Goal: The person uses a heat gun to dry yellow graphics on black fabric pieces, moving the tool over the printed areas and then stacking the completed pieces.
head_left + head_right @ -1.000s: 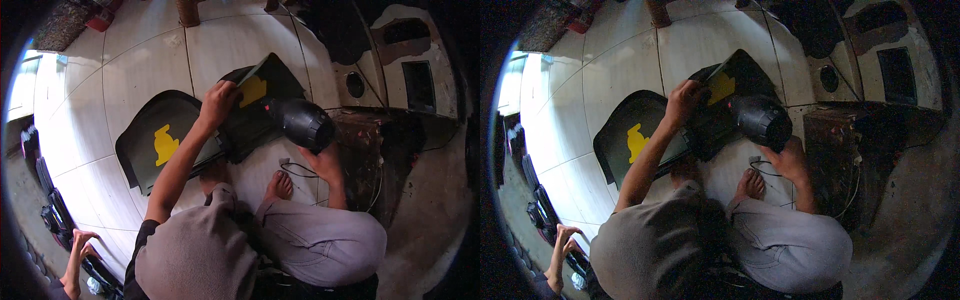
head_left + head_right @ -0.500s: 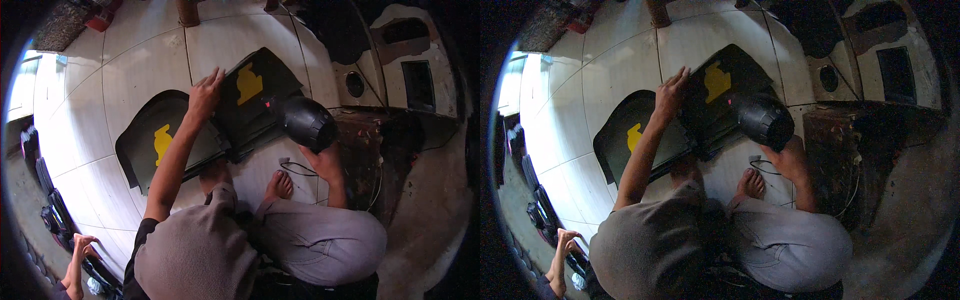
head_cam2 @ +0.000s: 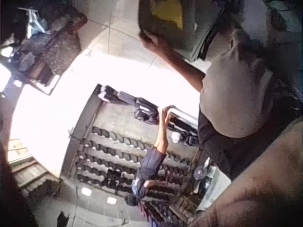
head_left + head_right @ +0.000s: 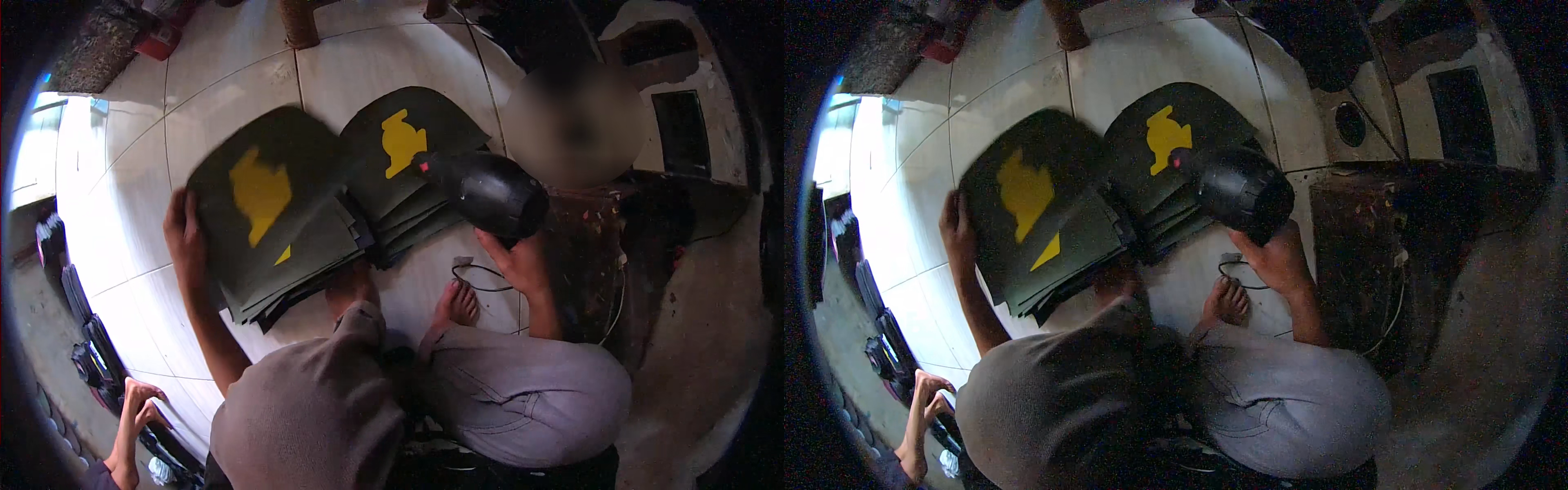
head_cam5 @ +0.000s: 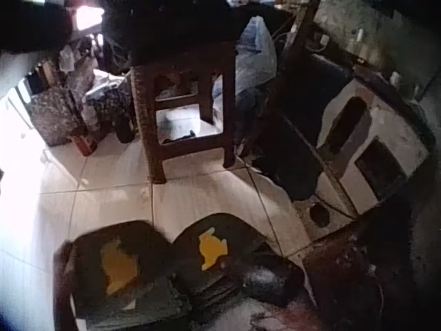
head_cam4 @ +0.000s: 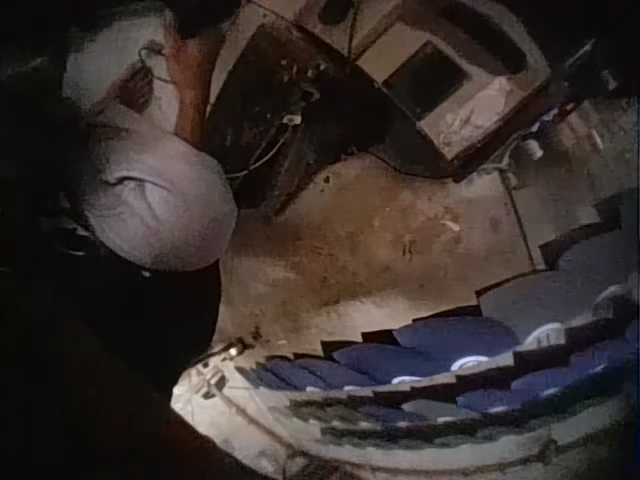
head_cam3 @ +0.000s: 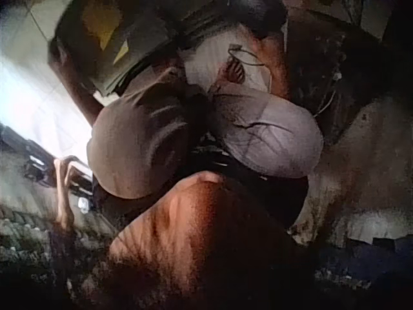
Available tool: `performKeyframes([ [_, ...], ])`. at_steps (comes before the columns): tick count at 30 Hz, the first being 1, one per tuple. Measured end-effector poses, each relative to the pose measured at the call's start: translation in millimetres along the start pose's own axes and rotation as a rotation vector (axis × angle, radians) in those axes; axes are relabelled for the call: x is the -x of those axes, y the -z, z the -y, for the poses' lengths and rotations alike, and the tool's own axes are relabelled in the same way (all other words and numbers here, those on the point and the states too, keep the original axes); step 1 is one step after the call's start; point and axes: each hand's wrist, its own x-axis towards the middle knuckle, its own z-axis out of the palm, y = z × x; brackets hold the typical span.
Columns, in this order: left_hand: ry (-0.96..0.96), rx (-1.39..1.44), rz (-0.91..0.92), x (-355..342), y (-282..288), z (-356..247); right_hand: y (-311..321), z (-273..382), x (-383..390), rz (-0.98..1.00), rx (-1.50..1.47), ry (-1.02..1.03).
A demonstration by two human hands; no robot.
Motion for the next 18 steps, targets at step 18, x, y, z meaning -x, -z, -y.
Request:
performKeyframes([
  [18, -0.314, -0.307, 0.294, -15, -216, 9, -10, 8, 0, -0.002, -0.022, -0.012],
])
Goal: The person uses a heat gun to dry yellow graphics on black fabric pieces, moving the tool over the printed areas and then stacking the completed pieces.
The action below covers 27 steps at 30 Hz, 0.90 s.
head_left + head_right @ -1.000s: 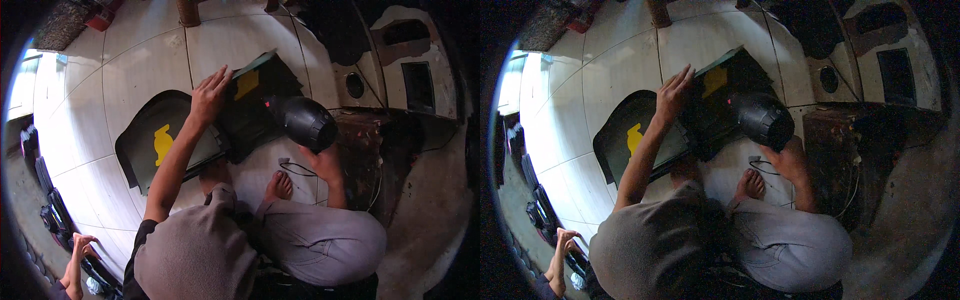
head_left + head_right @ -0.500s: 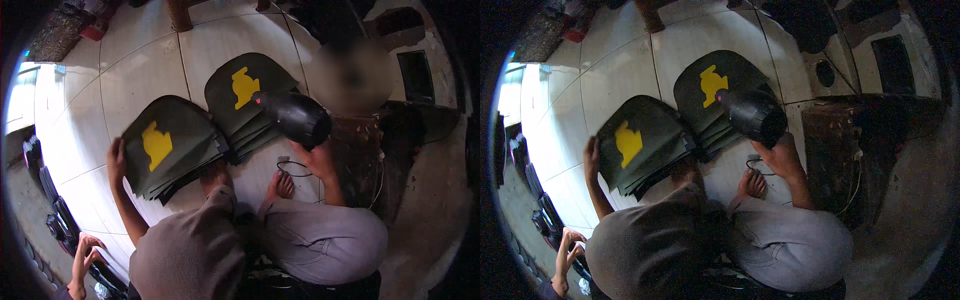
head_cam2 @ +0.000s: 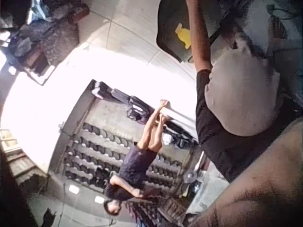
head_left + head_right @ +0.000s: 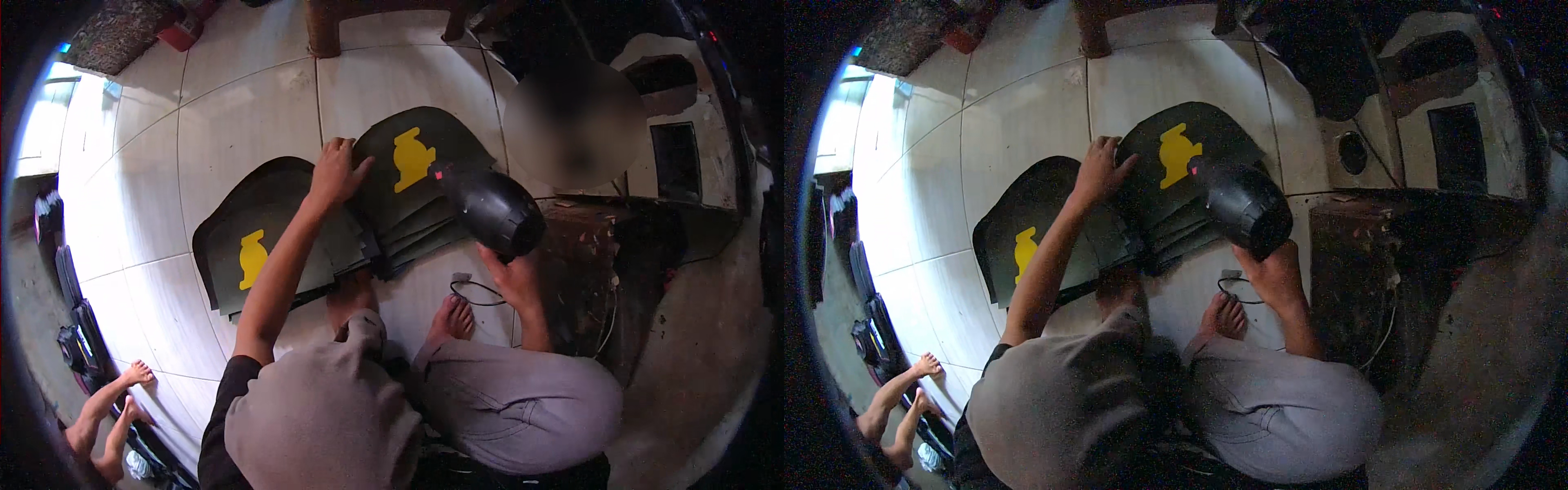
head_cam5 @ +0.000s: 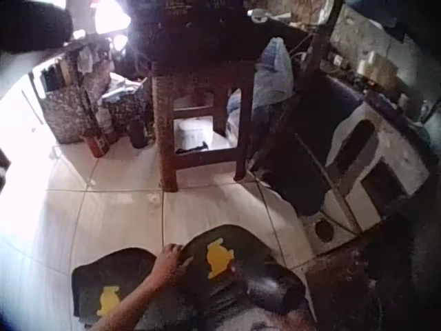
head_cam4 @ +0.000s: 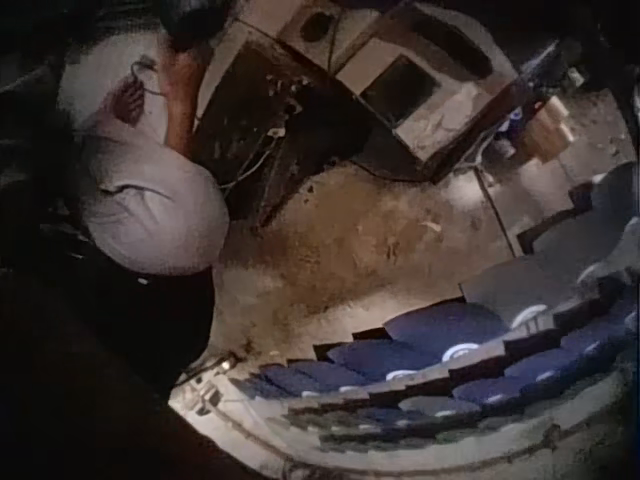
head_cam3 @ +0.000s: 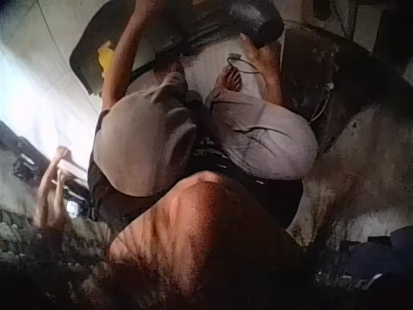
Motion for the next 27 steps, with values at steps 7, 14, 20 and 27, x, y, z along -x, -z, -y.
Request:
performKeyframes([
  [7, -0.084, 0.198, -0.033, -1, -10, -24, 7, -23, 8, -0.029, 0.045, 0.062],
  [14, 0.040, 0.437, -0.192, 21, 73, -82, 13, -6, 1, -0.060, 0.025, 0.068],
  [20, 0.340, 0.657, 0.072, 63, 156, 42, 14, -3, 4, -0.059, 0.027, 0.045],
  [27, 0.253, -0.146, 0.037, 123, 169, 99, 12, -13, 0, 0.002, 0.075, 0.105],
])
